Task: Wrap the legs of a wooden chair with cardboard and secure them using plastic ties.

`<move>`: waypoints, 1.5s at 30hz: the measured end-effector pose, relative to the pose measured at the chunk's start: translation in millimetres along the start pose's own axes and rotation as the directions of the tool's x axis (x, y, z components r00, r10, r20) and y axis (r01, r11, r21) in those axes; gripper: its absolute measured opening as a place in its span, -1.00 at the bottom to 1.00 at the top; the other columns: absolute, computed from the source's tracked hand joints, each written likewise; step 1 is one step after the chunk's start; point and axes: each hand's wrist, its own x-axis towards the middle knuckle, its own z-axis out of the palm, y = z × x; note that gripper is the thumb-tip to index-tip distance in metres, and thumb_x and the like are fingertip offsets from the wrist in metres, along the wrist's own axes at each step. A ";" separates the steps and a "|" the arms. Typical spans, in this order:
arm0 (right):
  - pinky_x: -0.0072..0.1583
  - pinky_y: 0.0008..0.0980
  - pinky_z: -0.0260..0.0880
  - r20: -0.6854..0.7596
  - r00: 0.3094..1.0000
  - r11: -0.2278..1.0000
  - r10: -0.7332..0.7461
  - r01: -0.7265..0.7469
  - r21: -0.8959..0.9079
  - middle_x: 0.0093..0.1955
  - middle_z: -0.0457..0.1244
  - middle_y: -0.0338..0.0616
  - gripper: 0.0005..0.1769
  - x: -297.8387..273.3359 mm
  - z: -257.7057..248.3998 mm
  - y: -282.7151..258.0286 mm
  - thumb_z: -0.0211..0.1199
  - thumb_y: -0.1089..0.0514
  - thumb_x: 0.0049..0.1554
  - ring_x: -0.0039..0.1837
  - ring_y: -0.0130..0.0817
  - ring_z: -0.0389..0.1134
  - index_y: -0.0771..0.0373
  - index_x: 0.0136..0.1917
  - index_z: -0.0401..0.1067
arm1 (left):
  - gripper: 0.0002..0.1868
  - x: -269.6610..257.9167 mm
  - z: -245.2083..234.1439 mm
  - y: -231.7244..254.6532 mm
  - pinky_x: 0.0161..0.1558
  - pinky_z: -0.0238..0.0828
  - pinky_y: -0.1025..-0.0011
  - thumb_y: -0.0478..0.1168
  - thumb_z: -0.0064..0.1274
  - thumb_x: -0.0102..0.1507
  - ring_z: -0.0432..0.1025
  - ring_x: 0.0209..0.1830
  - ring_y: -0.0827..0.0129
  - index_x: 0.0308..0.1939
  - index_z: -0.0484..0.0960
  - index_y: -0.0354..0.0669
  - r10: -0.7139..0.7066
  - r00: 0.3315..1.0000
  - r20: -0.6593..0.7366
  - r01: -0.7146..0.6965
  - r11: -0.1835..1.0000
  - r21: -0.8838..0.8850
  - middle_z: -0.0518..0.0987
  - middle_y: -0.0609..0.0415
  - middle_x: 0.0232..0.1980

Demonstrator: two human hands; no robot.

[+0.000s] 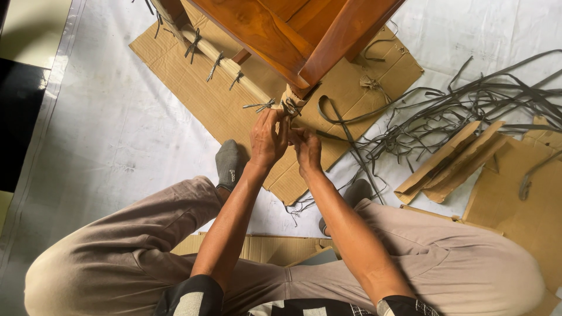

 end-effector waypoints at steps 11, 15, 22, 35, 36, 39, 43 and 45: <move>-0.05 -0.52 0.29 0.026 1.000 0.998 0.005 -0.003 -0.069 -0.24 0.37 -0.21 -0.76 -0.4 -10.8 27.6 0.45 0.13 0.04 -0.17 -0.52 0.29 0.21 -0.01 0.57 | -0.92 -1.4 3.0 -4.7 -0.19 0.53 0.28 -0.28 0.20 0.29 0.59 -0.29 0.14 -0.21 0.60 -0.05 -0.109 0.993 0.054 0.115 0.985 -0.125 0.61 0.07 -0.35; 0.02 -0.49 0.41 0.052 0.998 0.994 0.032 -0.026 -0.107 -0.11 0.44 -0.14 -0.57 20.1 -33.4 76.5 0.52 0.04 0.07 -0.10 -0.48 0.43 0.23 0.16 0.58 | -0.81 -2.8 1.9 -2.7 -0.13 0.55 0.27 -0.25 0.30 0.23 0.62 -0.24 0.15 -0.16 0.59 -0.06 -0.180 0.981 0.076 0.191 0.967 -0.166 0.67 0.06 -0.30; 0.01 -0.50 0.37 0.024 0.995 0.992 0.093 -0.091 -0.091 -0.16 0.43 -0.21 -0.62 13.6 -46.9 69.7 0.52 0.06 0.07 -0.12 -0.48 0.43 0.14 0.15 0.60 | -0.78 -18.4 8.8 -20.6 -0.09 0.55 0.26 -0.22 0.31 0.21 0.63 -0.20 0.21 -0.14 0.57 -0.02 -0.292 0.940 0.177 0.314 0.943 -0.114 0.69 0.10 -0.28; 0.05 -0.38 0.41 -0.512 0.857 0.930 0.054 -0.231 -0.287 -0.15 0.42 -0.34 -0.77 101.2 -218.5 158.1 0.38 -0.09 0.06 0.01 -0.40 0.44 -0.16 0.02 0.62 | -0.64 -97.3 53.0 -96.6 -0.01 0.55 0.15 0.01 0.25 0.23 0.63 -0.06 0.16 0.03 0.59 0.03 -0.480 0.649 0.591 0.494 0.856 0.153 0.72 0.06 -0.14; 0.12 -0.35 0.48 -0.584 0.808 0.924 0.083 -0.281 -0.258 -0.05 0.45 -0.37 -0.72 100.8 -231.2 162.2 0.37 -0.09 0.07 0.14 -0.37 0.46 -0.20 0.08 0.62 | -0.62 -108.7 59.1 -107.1 0.00 0.56 0.16 -0.01 0.25 0.21 0.63 -0.05 0.16 0.06 0.59 0.04 -0.470 0.619 0.630 0.477 0.862 0.175 0.73 0.07 -0.13; 0.26 -0.09 0.45 -0.568 0.781 0.963 0.259 -0.254 0.089 0.17 0.39 0.03 -0.51 73.3 -225.7 128.4 0.35 0.29 0.05 0.27 -0.01 0.42 0.13 0.27 0.51 | -0.65 -122.3 62.9 -111.7 0.01 0.56 0.15 -0.02 0.23 0.23 0.62 -0.05 0.14 0.05 0.58 0.04 -0.447 0.568 0.691 0.446 0.873 0.199 0.72 0.06 -0.12; 0.33 -0.08 0.43 -0.584 0.746 0.947 0.320 -0.271 0.174 0.21 0.39 -0.02 -0.52 59.7 -237.2 119.0 0.35 0.31 0.08 0.30 0.03 0.40 0.12 0.28 0.50 | -0.67 -133.9 65.6 -111.4 0.01 0.56 0.16 0.00 0.22 0.24 0.62 -0.04 0.16 0.03 0.59 0.04 -0.452 0.534 0.715 0.430 0.873 0.231 0.72 0.08 -0.12; -0.01 -0.42 0.59 -0.635 0.703 0.939 0.319 -0.326 0.111 -0.01 0.42 -0.25 -0.64 65.0 -249.3 134.0 0.32 0.16 0.07 -0.04 -0.43 0.50 0.02 0.17 0.55 | -0.67 -139.6 68.8 -112.5 0.04 0.56 0.17 0.03 0.17 0.26 0.60 0.01 0.18 0.05 0.59 0.07 -0.457 0.496 0.738 0.415 0.872 0.261 0.71 0.10 -0.10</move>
